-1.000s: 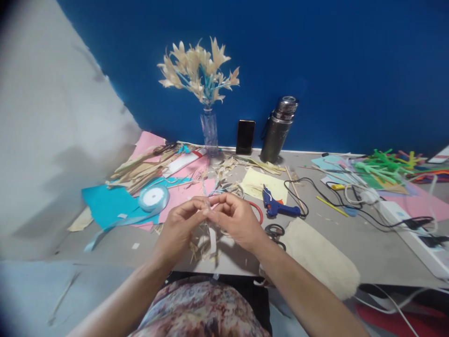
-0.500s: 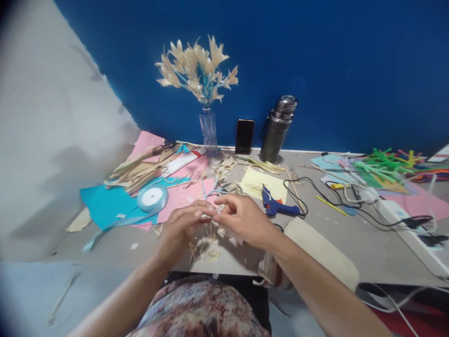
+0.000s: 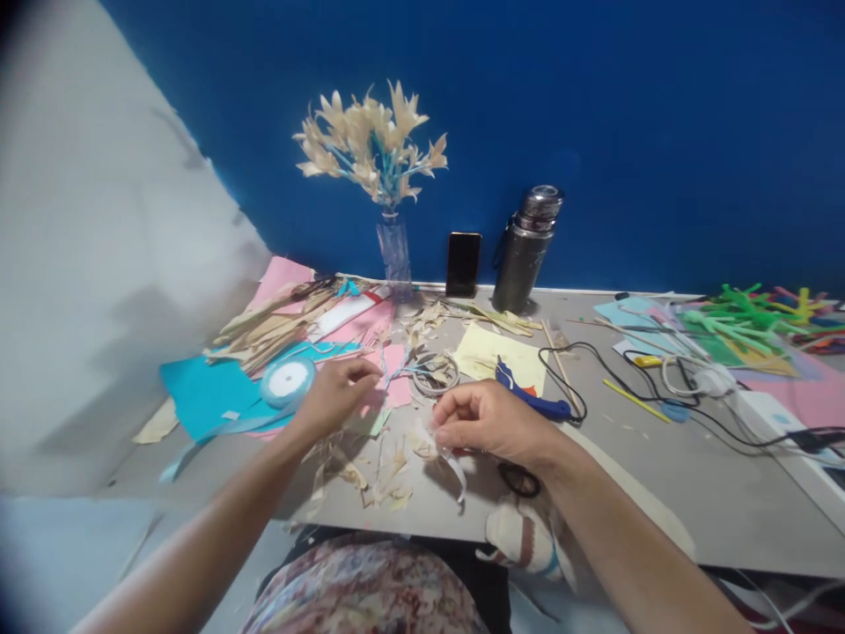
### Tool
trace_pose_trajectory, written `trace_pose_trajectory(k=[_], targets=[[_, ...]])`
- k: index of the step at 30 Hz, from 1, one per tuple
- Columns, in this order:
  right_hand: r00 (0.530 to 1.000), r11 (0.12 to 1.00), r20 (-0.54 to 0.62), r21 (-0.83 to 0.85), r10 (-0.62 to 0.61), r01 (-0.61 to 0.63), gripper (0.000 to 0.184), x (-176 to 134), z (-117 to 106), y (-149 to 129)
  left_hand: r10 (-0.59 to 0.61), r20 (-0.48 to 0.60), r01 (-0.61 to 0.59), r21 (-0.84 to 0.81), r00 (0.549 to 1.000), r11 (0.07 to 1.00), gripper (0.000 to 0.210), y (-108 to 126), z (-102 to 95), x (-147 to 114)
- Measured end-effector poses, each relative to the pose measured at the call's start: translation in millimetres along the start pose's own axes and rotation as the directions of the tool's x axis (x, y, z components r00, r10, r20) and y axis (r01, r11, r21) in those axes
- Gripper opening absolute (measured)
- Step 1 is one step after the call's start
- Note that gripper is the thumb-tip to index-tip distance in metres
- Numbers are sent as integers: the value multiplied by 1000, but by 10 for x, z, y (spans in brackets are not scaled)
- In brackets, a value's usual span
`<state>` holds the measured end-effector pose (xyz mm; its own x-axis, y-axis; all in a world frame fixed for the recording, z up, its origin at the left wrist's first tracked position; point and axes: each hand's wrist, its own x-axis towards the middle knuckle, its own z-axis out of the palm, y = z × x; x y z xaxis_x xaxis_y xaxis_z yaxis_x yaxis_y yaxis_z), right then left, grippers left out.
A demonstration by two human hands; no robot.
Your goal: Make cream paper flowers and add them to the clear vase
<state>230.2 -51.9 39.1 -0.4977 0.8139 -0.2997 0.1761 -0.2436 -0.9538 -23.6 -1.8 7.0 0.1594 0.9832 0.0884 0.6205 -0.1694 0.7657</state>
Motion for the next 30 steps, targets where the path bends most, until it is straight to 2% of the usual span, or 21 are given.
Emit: trace_pose_trajectory(k=[2, 7, 9, 12, 13, 17, 26, 30], targets=[[1000, 1000, 21, 18, -13, 13, 24, 19, -26, 19, 96, -9, -95, 98, 995, 991, 18, -7, 145, 128], [1000, 999, 23, 47, -22, 20, 24, 63, -78, 140, 138, 36, -143, 217, 990, 966, 19, -24, 335, 343], [1000, 998, 20, 65, -14, 12, 24, 71, -103, 184, 106, 24, -109, 214, 994, 971, 16, -59, 350, 389], [999, 996, 31, 84, -9, 7, 24, 89, -132, 234, -23, -46, 29, 133, 999, 991, 14, -120, 357, 434], [999, 996, 33, 88, -11, 8, 23, 97, -138, 247, -75, -28, 77, 106, 997, 991, 13, -133, 356, 446], [999, 994, 40, 104, -18, 13, 22, 134, -141, 279, -205, 167, 195, 72, 964, 978, 15, -131, 331, 488], [999, 994, 46, 113, -7, 2, 25, 149, -153, 310, -307, 386, 360, -73, 870, 930, 44, -87, 280, 598], [1000, 993, 28, 119, 3, -6, 29, 133, -154, 312, -312, 471, 401, -98, 825, 911, 46, -102, 251, 620]])
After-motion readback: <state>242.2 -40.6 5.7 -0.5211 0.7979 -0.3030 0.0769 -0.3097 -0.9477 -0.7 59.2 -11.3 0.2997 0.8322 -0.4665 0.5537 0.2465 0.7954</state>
